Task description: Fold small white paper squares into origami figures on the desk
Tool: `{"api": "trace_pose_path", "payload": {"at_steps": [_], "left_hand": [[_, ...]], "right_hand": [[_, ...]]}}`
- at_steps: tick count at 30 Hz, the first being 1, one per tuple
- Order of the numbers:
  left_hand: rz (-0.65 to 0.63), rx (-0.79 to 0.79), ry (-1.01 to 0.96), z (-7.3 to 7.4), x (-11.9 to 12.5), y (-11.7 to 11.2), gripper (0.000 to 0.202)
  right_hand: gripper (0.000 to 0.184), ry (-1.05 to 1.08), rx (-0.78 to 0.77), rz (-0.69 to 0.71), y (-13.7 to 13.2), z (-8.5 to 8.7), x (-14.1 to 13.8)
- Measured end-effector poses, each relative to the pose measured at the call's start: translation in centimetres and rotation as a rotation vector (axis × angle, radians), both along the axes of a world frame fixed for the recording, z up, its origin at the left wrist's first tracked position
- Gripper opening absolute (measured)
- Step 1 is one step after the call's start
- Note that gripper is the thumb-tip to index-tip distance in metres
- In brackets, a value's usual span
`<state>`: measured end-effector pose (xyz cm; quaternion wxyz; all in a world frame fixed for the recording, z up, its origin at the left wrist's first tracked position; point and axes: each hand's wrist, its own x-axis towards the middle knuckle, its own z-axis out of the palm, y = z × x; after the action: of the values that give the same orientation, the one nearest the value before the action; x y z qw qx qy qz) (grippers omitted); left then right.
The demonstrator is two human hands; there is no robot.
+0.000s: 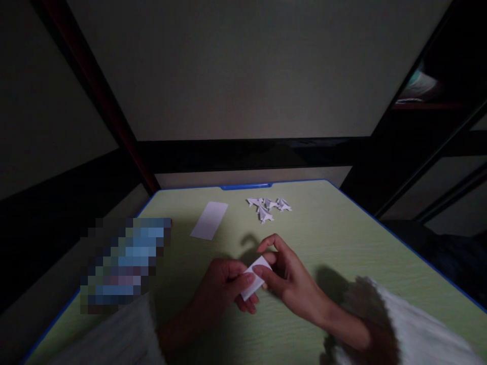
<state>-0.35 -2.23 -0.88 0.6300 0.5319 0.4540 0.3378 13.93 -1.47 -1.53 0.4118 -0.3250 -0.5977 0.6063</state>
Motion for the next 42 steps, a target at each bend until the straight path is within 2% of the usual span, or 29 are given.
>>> {"api": "trace_pose_path", "payload": {"at_steps": [7, 12, 14, 16, 18, 19, 21, 24, 27, 29, 30, 33, 35, 39, 42], "left_hand": [[0.038, -0.038, 0.003, 0.5, 0.2, 0.0, 0.028], [0.020, -0.073, -0.066, 0.0, -0.1, 0.2, 0.026], [0.002, -0.105, -0.128, -0.3, -0.3, 0.5, 0.023], [0.016, -0.148, -0.191, -0.3, -0.6, 0.7, 0.021], [0.029, -0.196, -0.236, -0.2, -0.8, 0.7, 0.031], [0.024, -0.221, -0.248, -0.2, -0.8, 0.7, 0.038], [-0.003, -0.264, -0.260, -0.1, -0.8, 0.5, 0.046], [-0.011, -0.301, -0.256, 0.0, -0.6, 0.3, 0.046], [0.006, -0.290, -0.219, 0.0, -0.4, 0.3, 0.044], [0.035, -0.211, -0.130, 0.1, -0.3, 0.2, 0.039], [0.069, -0.122, -0.057, 0.2, -0.3, 0.2, 0.034], [0.235, 0.303, 0.236, 0.6, -0.6, -0.1, 0.026], [0.280, 0.545, 0.380, 0.7, -0.8, -0.2, 0.026], [0.061, 0.711, 0.562, 0.2, -0.9, -0.3, 0.018], [0.038, 0.730, 0.646, -0.1, -0.8, -0.3, 0.021]], "right_hand": [[0.019, 0.026, -0.020, -0.005, 0.2, 0.2, 0.1], [0.018, -0.010, -0.026, -0.061, 0.3, 0.6, 0.2], [0.016, -0.114, 0.080, -0.076, 0.3, 0.8, 0.7], [0.015, -0.227, 0.342, -0.116, 0.5, 1.1, 1.3], [0.015, -0.324, 0.628, -0.119, 0.7, 1.4, 1.9], [0.014, -0.333, 0.713, -0.122, 0.7, 1.4, 2.1], [0.015, -0.321, 0.791, -0.074, 0.8, 1.5, 2.4], [0.018, -0.292, 0.829, 0.055, 0.8, 1.6, 2.4], [0.016, -0.329, 0.797, 0.062, 0.7, 1.7, 2.3], [0.016, -0.381, 0.749, 0.003, 0.7, 1.8, 2.2], [0.018, -0.408, 0.725, -0.029, 0.7, 1.8, 2.1], [0.025, -0.484, 0.663, -0.089, 0.7, 1.9, 1.9], [0.027, -0.538, 0.634, -0.089, 0.7, 1.9, 1.8], [0.026, -0.617, 0.563, -0.036, 0.4, 1.8, 1.6], [0.019, -0.579, 0.514, 0.002, 0.1, 1.8, 1.6]]}}
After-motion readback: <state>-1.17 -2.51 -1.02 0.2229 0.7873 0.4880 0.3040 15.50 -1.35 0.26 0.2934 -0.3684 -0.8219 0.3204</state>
